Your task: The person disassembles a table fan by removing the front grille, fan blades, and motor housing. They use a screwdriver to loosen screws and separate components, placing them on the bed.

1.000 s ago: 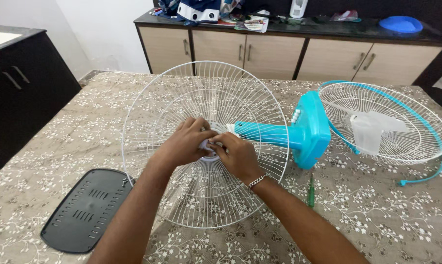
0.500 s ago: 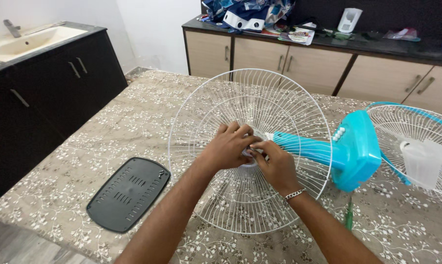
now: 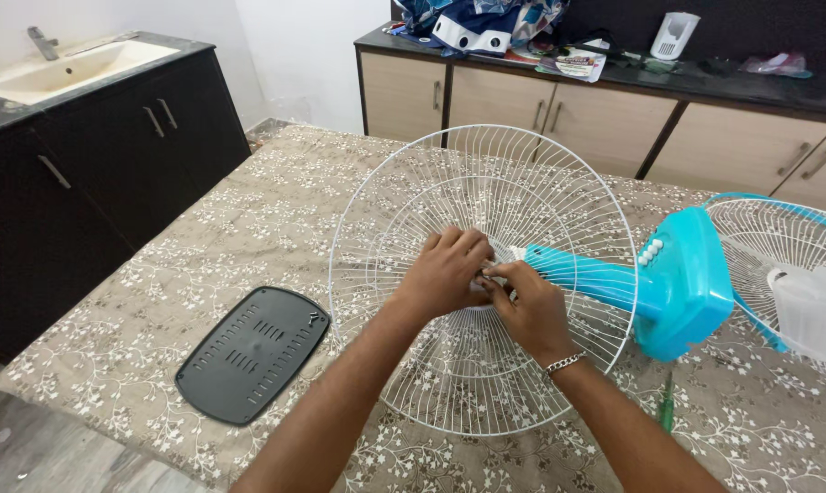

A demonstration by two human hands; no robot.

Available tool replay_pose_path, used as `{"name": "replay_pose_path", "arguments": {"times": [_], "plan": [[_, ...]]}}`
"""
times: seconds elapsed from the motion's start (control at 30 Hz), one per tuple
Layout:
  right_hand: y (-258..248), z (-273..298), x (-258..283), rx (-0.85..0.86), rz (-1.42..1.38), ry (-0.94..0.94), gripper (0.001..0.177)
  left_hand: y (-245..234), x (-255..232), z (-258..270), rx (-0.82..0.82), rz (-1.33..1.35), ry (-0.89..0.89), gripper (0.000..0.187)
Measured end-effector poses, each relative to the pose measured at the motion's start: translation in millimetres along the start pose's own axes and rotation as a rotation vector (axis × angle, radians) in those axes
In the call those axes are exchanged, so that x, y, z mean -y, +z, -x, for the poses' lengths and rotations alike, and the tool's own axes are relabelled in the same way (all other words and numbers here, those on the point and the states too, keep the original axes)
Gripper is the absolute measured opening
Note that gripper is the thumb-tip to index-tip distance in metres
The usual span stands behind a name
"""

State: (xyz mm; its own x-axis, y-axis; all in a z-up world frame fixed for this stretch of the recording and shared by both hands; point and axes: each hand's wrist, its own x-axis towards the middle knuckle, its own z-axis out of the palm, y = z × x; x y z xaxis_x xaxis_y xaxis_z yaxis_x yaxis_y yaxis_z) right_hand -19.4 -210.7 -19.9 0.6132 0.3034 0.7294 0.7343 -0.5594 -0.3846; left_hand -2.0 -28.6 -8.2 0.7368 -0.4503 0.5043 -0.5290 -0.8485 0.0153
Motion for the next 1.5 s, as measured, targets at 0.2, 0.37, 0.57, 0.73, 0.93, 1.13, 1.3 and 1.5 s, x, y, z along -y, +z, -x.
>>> {"name": "replay_pose_path", "arguments": {"times": [0.2, 0.37, 0.57, 0.73, 0.93, 1.13, 1.3, 1.5], "plan": [[3.3, -0.3, -2.9, -0.016, 0.013, -0.009, 0.018, -5.4, 17.5, 4.1, 0.052, 0.078, 0.183, 0.065], [5.2, -2.6, -3.2, -0.027, -0.012, -0.036, 0.016, -0.5, 11.4, 2.1, -0.058, 0.045, 0.057, 0.052], [2.6, -2.5, 0.9, -0.066, -0.026, -0.063, 0.016, -1.0, 2.6, 1.2, -0.158, -0.06, -0.061, 0.053], [-0.3, -6.6, 3.0, -0.013, 0.012, 0.073, 0.016, -7.8, 8.1, 5.5, -0.052, -0.027, -0.065, 0.054], [-0.8, -9.5, 3.4, -0.045, 0.017, 0.082, 0.017, -6.4, 9.4, 9.7, -0.071, 0.101, 0.105, 0.073], [-1.3, -6.8, 3.3, -0.047, -0.007, 0.079, 0.018, -9.2, 6.1, 4.7, -0.03, 0.112, 0.046, 0.075], [-2.9, -5.9, 6.3, 0.0, 0.026, 0.132, 0.017, -13.1, -7.3, 4.5, -0.091, 0.029, -0.047, 0.063], [-4.5, -4.4, 7.7, 0.022, 0.005, 0.124, 0.018, -18.2, -12.0, 0.8, -0.032, -0.083, -0.061, 0.084]]}}
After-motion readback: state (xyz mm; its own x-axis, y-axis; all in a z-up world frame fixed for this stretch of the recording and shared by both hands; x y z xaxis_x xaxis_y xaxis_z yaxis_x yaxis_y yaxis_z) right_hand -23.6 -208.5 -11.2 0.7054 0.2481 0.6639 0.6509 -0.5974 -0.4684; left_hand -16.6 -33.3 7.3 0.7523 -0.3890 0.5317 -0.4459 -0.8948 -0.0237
